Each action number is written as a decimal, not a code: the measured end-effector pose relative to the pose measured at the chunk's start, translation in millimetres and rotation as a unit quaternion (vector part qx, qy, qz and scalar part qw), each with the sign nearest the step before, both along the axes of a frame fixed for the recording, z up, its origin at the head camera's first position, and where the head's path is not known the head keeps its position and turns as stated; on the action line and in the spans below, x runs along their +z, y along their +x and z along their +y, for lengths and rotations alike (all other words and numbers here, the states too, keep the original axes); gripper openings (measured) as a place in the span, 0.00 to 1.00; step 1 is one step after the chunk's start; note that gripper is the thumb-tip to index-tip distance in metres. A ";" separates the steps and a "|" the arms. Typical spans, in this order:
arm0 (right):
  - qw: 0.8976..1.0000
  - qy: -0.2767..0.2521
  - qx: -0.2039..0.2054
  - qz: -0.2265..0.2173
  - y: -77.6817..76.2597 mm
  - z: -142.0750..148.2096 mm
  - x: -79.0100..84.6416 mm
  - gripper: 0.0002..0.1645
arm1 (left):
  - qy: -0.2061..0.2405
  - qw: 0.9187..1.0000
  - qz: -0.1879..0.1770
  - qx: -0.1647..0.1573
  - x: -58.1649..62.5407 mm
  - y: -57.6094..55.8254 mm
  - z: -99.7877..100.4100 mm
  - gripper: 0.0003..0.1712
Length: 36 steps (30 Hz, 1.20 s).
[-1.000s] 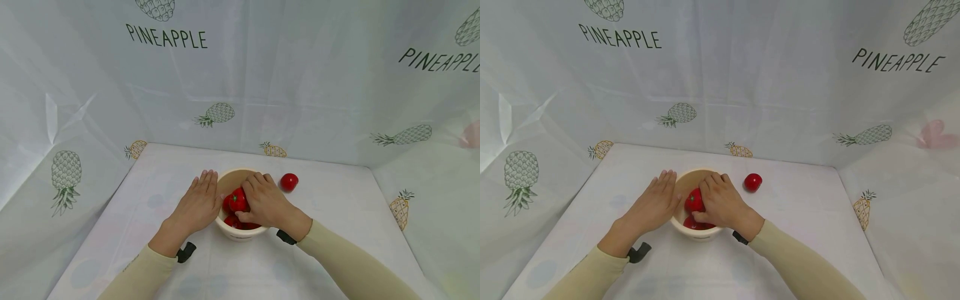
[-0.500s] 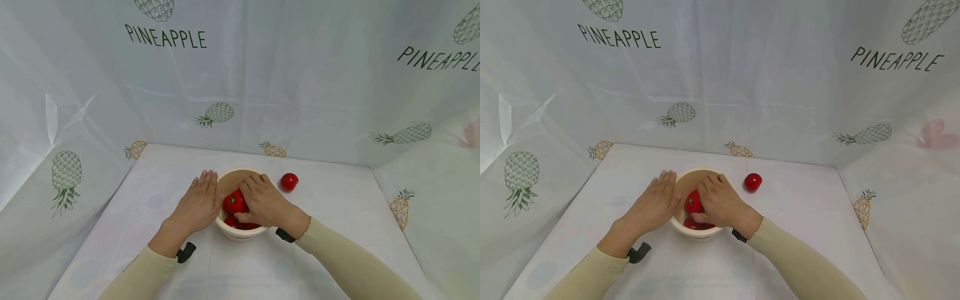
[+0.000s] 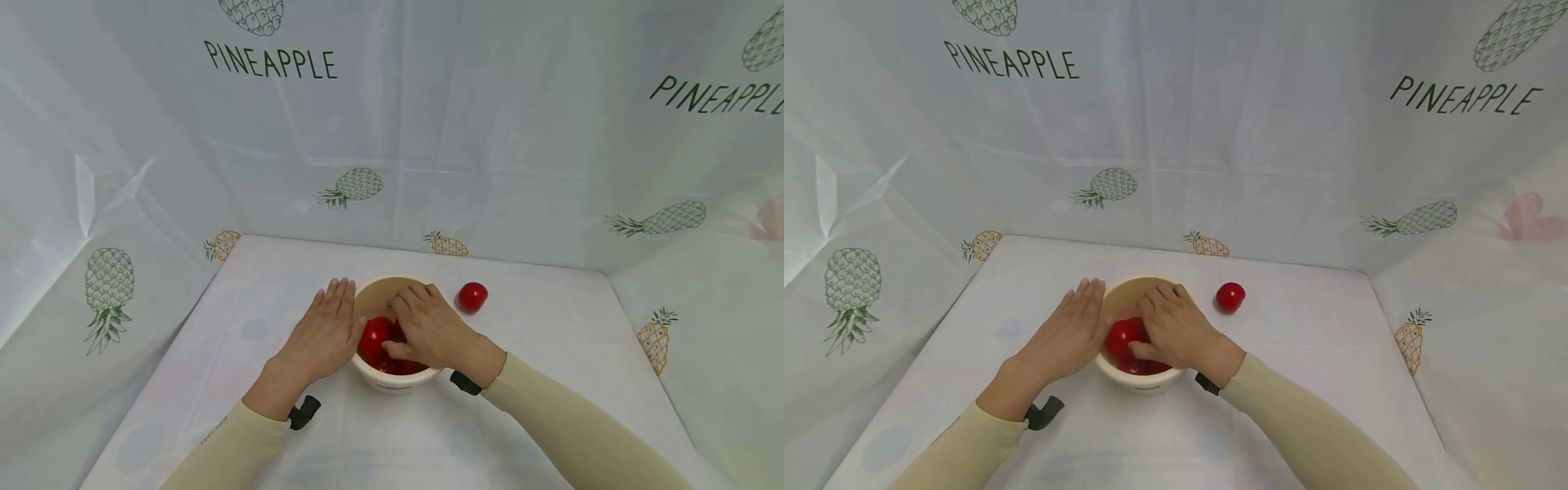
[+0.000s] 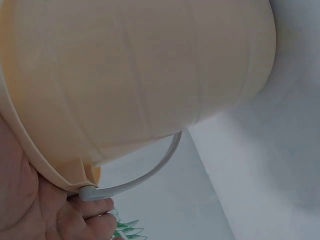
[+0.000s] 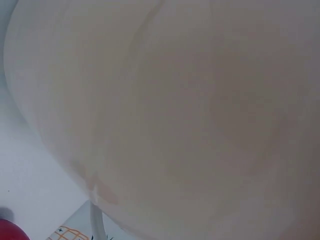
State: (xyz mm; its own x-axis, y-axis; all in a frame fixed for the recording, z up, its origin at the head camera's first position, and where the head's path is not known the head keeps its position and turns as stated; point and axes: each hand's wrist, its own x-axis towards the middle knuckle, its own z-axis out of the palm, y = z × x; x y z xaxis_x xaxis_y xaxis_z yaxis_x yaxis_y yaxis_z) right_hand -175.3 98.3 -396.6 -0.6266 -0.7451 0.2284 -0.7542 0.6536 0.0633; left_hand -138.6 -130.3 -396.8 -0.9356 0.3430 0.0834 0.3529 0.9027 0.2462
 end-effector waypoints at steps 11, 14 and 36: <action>0.991 -0.071 -0.034 0.110 -14.6 24.8 4.0 0.32 | -0.008 1.000 0.004 0.001 1.2 -1.0 -0.7 0.41; 0.982 -0.090 -0.041 0.158 -26.0 41.5 4.4 0.31 | -0.020 1.000 0.010 0.001 3.0 -0.8 -0.6 0.42; 0.966 -0.019 -0.255 0.044 -74.6 134.0 -55.6 0.49 | -0.027 1.000 -0.001 0.004 2.6 0.0 0.9 0.43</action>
